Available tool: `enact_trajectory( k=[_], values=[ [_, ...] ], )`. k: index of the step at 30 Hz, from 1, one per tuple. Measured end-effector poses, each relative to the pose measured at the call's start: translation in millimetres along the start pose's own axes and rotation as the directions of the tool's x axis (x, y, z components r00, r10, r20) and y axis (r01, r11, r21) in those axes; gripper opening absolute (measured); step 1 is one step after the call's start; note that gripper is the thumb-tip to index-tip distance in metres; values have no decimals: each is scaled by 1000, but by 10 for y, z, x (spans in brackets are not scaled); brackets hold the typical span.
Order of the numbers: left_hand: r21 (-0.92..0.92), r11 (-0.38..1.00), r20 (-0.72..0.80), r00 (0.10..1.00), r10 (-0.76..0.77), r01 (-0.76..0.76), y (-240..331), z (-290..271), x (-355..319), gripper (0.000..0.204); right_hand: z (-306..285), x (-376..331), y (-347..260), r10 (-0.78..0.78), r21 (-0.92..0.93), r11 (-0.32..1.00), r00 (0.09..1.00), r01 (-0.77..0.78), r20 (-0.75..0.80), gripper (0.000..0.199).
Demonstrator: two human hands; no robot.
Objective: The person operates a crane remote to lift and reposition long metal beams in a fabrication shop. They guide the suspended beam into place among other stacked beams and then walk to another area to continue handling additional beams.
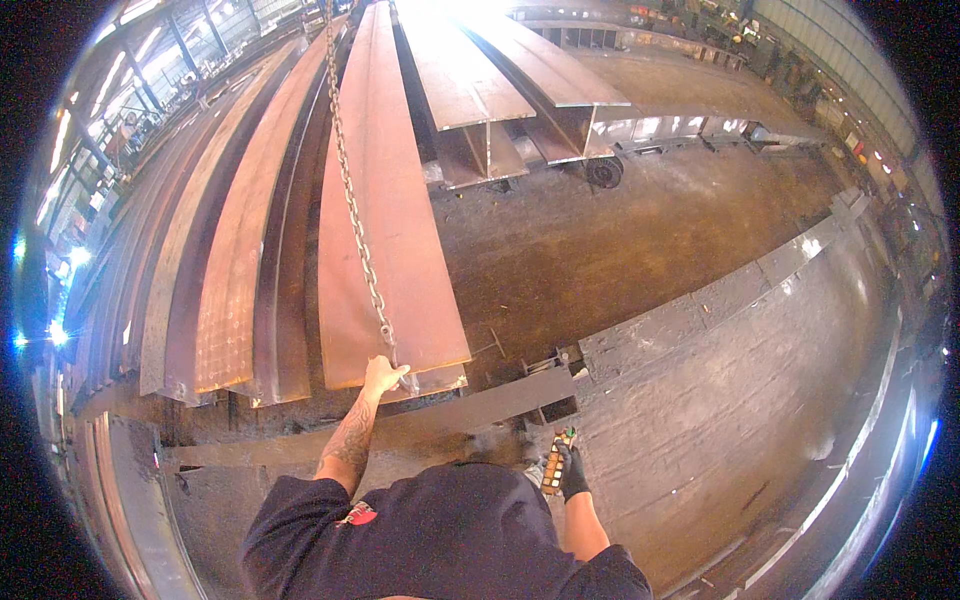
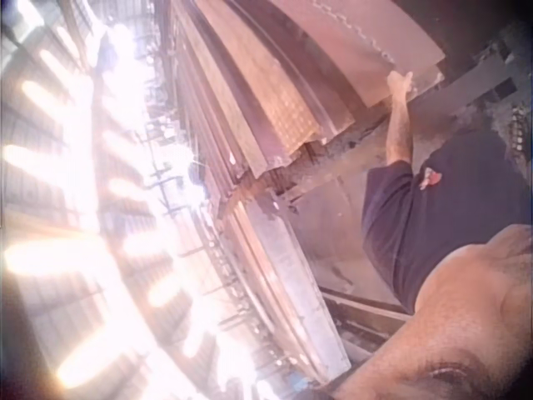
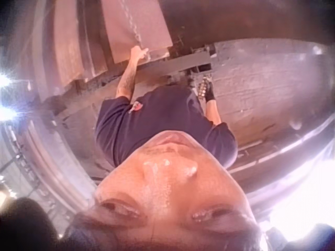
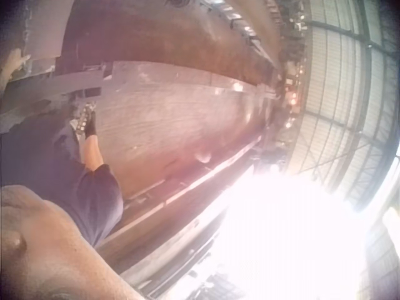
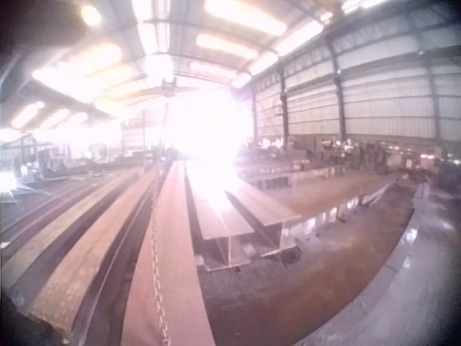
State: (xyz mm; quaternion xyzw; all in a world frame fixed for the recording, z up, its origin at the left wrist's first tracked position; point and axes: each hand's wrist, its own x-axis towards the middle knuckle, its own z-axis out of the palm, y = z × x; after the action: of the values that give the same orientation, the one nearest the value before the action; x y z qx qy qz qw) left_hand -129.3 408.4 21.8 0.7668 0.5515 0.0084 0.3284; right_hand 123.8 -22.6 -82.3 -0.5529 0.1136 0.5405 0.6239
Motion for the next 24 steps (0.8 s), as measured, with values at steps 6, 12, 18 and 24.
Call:
enact_trajectory(
  k=[6,12,18,24],
  values=[
    [34,998,-18,999,-49,49,-254,31,-4,51,66,7,-21,10,41,999,1000,-10,12,27],
    [139,990,-232,971,61,-29,-764,225,110,52,173,18,-54,-32,-18,999,999,31,-44,21],
    [96,991,-114,990,-86,98,-551,108,36,52,226,-71,-126,-32,-72,997,998,28,-54,20],
    [132,985,-200,976,-82,110,-471,81,-97,51,50,138,21,12,-66,998,998,-16,-62,29]
  ],
)
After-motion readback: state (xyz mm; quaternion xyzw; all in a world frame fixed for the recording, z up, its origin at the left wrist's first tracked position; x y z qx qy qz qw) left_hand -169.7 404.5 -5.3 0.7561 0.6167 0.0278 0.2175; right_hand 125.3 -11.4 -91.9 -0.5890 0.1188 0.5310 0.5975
